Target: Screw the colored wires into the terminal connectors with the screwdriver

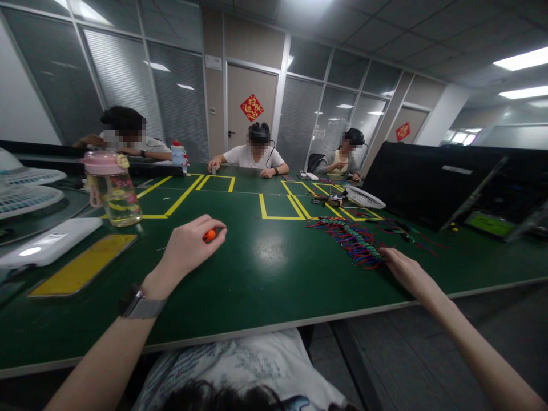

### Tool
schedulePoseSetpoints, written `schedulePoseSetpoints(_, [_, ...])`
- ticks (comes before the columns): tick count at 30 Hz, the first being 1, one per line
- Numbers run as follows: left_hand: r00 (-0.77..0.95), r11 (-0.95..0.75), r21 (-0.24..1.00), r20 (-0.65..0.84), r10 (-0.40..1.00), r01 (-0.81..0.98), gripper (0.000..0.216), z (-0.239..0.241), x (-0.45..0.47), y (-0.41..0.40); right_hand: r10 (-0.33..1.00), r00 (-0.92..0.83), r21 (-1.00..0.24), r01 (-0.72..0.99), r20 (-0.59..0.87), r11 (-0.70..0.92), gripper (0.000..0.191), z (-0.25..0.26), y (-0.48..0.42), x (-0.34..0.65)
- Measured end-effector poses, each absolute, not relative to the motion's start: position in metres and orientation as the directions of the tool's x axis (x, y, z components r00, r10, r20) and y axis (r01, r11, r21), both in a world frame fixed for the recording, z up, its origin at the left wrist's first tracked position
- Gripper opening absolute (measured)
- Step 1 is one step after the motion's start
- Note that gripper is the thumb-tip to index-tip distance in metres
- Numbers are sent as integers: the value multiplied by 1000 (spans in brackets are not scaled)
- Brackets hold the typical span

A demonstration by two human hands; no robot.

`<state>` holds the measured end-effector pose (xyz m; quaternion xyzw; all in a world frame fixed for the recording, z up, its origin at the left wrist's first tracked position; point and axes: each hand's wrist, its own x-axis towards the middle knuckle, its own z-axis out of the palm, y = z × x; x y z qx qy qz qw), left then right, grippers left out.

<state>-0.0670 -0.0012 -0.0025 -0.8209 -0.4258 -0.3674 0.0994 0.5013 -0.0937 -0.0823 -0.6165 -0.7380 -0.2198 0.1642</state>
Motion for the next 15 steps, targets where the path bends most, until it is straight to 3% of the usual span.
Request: schedulePoseSetpoints(15, [373, -618, 139, 689, 622, 774, 25, -1, -66, -3, 821, -164, 102, 986, 546, 129, 32, -82, -79, 496])
